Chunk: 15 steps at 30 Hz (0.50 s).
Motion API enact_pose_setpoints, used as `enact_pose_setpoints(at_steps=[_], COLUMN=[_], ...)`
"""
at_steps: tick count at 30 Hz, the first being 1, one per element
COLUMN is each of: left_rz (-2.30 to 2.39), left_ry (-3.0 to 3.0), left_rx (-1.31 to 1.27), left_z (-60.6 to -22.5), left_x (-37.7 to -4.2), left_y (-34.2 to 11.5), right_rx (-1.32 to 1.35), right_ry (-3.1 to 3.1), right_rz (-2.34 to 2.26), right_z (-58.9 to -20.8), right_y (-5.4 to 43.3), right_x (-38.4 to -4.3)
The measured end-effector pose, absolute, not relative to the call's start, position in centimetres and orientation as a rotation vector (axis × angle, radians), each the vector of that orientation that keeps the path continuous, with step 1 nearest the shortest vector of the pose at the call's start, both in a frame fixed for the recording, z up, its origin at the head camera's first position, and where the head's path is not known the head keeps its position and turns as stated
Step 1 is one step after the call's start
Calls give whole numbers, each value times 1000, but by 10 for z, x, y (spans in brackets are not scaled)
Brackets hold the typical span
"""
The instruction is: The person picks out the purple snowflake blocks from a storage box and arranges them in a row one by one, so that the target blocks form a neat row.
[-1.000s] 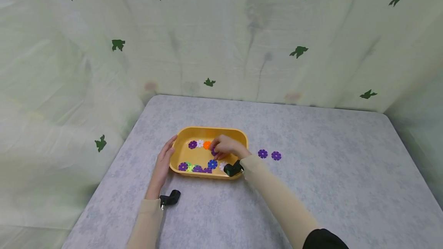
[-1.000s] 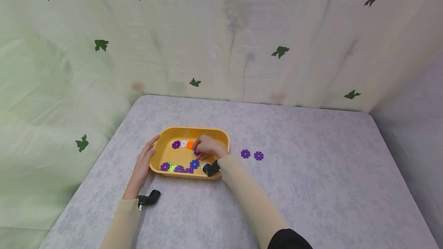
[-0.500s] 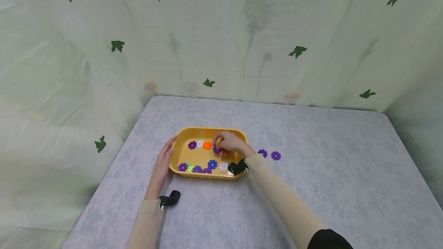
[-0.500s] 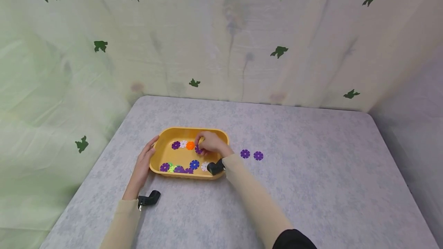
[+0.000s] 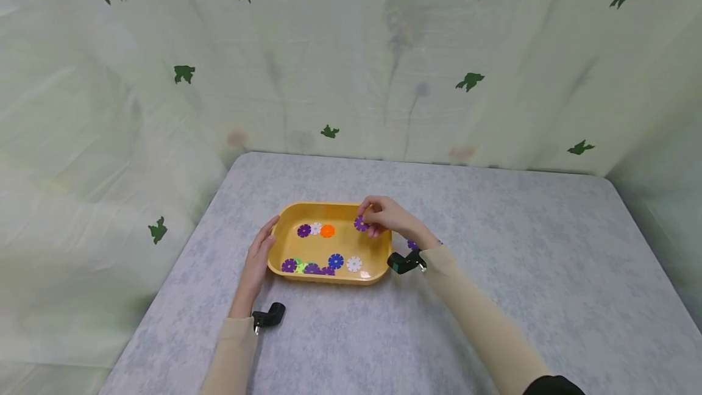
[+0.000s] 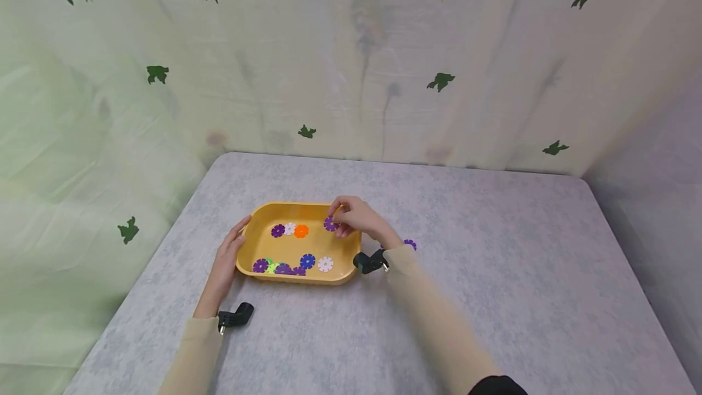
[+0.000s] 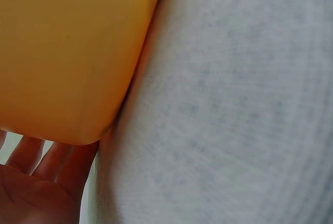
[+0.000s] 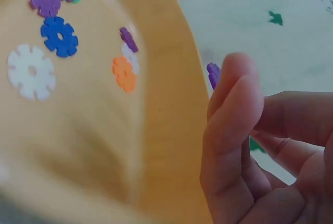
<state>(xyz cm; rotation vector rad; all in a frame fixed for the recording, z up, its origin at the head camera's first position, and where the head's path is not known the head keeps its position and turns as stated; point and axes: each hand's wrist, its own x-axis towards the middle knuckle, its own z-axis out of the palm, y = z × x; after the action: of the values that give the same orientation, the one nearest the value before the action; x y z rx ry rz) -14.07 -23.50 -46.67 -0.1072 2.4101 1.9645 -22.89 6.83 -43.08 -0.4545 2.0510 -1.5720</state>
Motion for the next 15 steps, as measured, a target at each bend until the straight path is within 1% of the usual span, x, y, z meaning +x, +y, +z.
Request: enact_pose_setpoints(at_steps=[8,15], left_rz=[1964,1960], left_ry=[2394,2394], left_rx=[-124,-141], left_z=[-466,-465], left_x=[-141,-141], left_y=[-234,-233], right_rx=[-337,-231], right_ry=[2089,2169], right_rz=[-1648,-1621], right_z=[-442,-466], right_y=[132,194], right_x=[-229,-219])
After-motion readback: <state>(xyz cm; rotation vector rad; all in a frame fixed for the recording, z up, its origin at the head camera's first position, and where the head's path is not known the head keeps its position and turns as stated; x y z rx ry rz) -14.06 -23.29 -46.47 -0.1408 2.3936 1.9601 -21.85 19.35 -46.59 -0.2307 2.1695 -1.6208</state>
